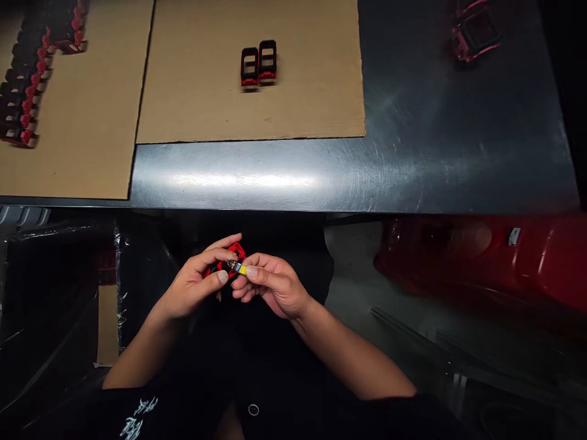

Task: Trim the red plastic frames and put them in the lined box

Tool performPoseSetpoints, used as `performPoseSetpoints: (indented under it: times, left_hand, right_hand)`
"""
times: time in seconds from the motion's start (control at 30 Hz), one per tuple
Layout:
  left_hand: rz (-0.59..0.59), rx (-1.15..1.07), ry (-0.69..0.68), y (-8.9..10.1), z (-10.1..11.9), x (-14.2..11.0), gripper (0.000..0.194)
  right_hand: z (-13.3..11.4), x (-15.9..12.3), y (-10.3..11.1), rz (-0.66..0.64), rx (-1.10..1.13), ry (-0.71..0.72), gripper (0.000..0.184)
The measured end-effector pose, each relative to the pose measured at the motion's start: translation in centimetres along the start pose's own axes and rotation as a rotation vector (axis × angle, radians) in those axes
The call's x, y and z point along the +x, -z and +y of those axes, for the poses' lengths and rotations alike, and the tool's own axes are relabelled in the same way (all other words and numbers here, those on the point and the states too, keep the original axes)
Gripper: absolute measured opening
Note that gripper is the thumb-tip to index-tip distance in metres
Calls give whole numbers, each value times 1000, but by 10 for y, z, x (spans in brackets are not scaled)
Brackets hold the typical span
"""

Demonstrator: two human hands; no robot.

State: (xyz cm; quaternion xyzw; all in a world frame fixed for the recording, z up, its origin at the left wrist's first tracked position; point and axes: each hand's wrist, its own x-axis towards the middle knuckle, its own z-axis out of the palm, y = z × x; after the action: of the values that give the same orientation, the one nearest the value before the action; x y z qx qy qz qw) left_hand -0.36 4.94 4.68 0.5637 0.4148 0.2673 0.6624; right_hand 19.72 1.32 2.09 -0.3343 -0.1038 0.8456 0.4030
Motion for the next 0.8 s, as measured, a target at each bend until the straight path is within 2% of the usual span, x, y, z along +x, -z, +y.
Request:
performPoseSetpoints:
  times: [0.13, 0.33, 0.53, 0.8]
  left_hand:
    - [21, 10, 47, -1, 3, 2, 24]
    - [-7, -139, 238, 0, 7, 5, 28]
    - [-119, -172, 233, 7, 9, 6, 29]
    - [-185, -208, 285, 14, 10, 6, 25]
  right_hand:
    - [1, -1, -1, 27, 42, -46, 34]
    - [1, 1, 2, 26, 68, -104, 31]
    - [-1, 2, 9, -69, 78, -161, 29]
    - [-3, 0, 12, -95, 53, -218, 29]
